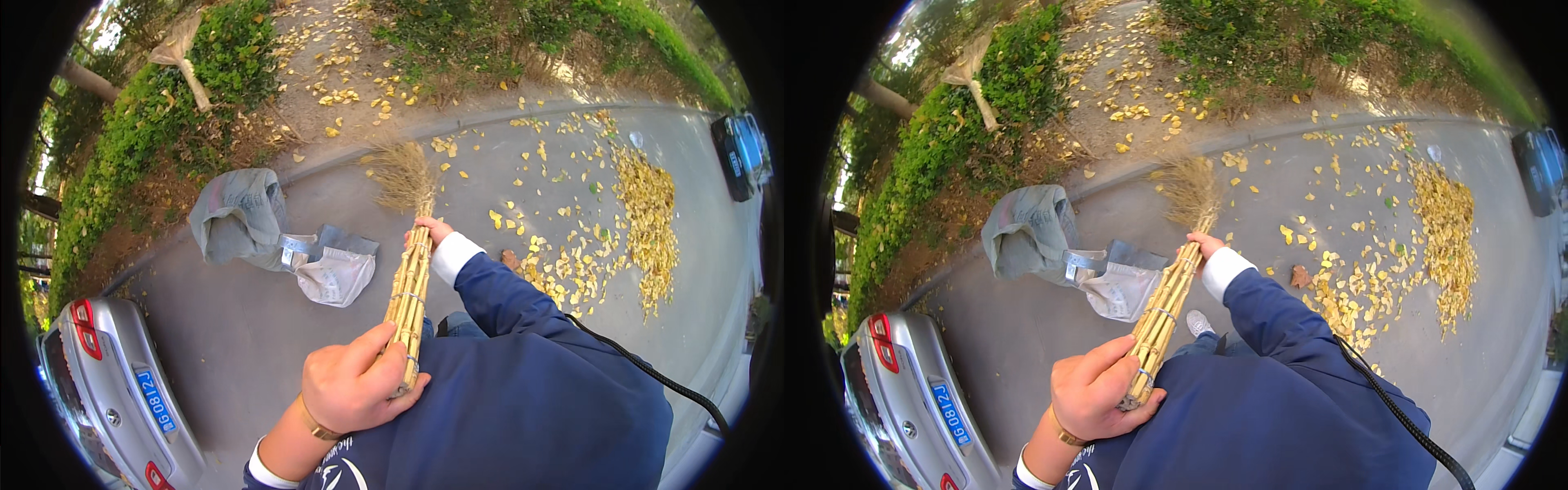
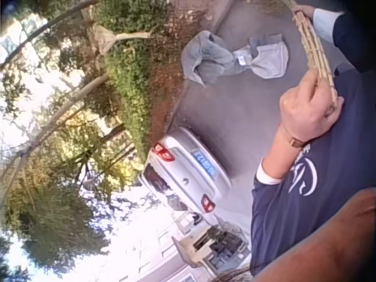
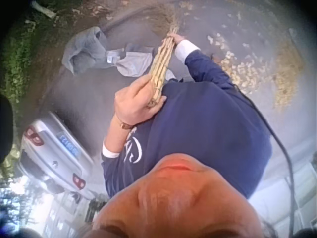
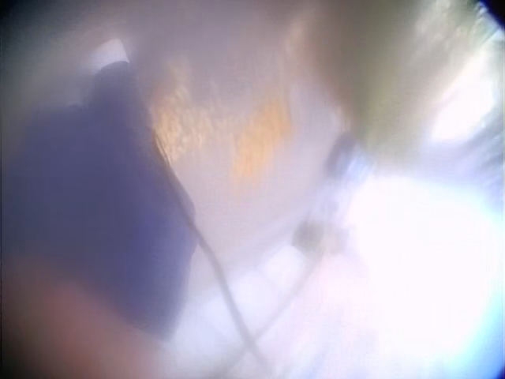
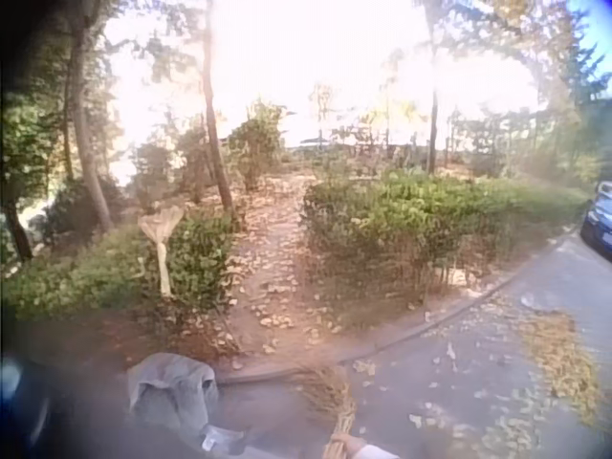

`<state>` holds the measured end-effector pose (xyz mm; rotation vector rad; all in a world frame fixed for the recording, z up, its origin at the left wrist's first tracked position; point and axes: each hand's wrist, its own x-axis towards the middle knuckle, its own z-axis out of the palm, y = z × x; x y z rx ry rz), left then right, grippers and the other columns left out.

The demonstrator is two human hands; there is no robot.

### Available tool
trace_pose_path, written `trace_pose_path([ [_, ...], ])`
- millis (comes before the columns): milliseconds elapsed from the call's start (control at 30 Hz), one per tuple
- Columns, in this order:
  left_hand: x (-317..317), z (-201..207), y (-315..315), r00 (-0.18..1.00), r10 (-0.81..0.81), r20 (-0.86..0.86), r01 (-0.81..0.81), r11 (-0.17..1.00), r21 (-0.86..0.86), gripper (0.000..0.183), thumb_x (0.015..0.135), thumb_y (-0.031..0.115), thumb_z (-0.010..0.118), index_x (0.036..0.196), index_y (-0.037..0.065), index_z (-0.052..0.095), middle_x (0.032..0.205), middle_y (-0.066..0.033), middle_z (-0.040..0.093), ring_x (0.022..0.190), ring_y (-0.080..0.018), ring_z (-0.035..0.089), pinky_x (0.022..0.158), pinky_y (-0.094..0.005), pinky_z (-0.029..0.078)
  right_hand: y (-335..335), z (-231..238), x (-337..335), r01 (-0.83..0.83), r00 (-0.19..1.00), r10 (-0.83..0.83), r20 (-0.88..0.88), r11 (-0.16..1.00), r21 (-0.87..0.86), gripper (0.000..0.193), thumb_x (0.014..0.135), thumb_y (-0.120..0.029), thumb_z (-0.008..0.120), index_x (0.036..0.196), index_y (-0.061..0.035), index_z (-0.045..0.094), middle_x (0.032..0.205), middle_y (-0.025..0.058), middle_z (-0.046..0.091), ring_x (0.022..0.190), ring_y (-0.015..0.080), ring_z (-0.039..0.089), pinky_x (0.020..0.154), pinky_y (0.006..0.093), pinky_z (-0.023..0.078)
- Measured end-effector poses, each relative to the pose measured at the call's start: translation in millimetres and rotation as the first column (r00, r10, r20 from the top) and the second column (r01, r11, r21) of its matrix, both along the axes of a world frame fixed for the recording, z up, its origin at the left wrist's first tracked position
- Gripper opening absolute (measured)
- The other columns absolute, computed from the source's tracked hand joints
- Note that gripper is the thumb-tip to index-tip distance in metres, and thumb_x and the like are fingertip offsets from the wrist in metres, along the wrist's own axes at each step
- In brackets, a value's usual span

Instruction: The person sweeps scattered yellow leaves on a paved driveway into a pile using a traditional straw broom. They then use a dustpan to scoop the leaves and transfer them into a white plastic bag.

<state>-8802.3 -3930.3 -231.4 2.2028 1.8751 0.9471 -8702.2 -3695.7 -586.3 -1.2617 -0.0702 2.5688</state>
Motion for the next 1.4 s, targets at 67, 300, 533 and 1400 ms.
trace_pose_path([
  [67, 1, -12, 25, 0.994, -0.097, 0.047, 0.099, 0.995, -0.026, 0.039, 0.057, 0.027, 0.084, 0.085, 0.009, 0.065, 0.098, -0.0096, 0.067, 0.054, -0.0168, 0.061, 0.048, -0.0264, 0.049, 24, 3, 48, 0.131, 0.989, -0.131, 0.064, 0.991, 0.007, 0.022, 0.088, -0.017, 0.06, 0.104, -0.0084, 0.048, 0.079, 0.0172, 0.059, 0.074, 0.0346, 0.065, 0.065, 0.0517, 0.056],
  [300, 4, -72, 77, 0.957, -0.09, 0.277, 0.092, 0.996, 0.004, 0.038, 0.063, 0.019, 0.082, 0.094, 0.007, 0.064, 0.106, -0.0123, 0.068, 0.067, -0.0239, 0.068, 0.058, -0.0307, 0.055, 94, 25, 121, 0.407, 0.855, -0.461, 0.236, 0.88, 0.244, 0.023, 0.093, -0.027, 0.055, 0.098, -0.0055, 0.049, 0.079, 0.0156, 0.062, 0.072, 0.0344, 0.064, 0.069, 0.052, 0.055],
  [533, -32, 3, -49, 0.95, 0.087, 0.3, -0.092, 0.996, 0.003, 0.037, 0.056, 0.013, 0.076, 0.089, 0.004, 0.063, 0.097, -0.0244, 0.068, 0.07, -0.0314, 0.069, 0.062, -0.0322, 0.055, 27, 94, 110, 0.431, 0.898, -0.438, -0.044, 0.894, -0.125, 0.03, 0.091, -0.026, 0.064, 0.105, -0.0055, 0.048, 0.09, 0.0173, 0.063, 0.089, 0.0354, 0.064, 0.082, 0.0557, 0.053],
  [1400, 107, 7, -33, 0.89, 0.211, 0.405, -0.14, 0.97, -0.199, 0.032, 0.06, 0.008, 0.071, 0.091, 0.004, 0.065, 0.101, -0.0156, 0.068, 0.09, -0.0285, 0.066, 0.08, -0.0354, 0.052, 22, 98, 320, 0.402, 0.914, -0.405, 0.02, 0.912, 0.076, 0.018, 0.088, -0.018, 0.05, 0.095, -0.0019, 0.052, 0.091, 0.0122, 0.06, 0.091, 0.0327, 0.061, 0.089, 0.0505, 0.051],
])
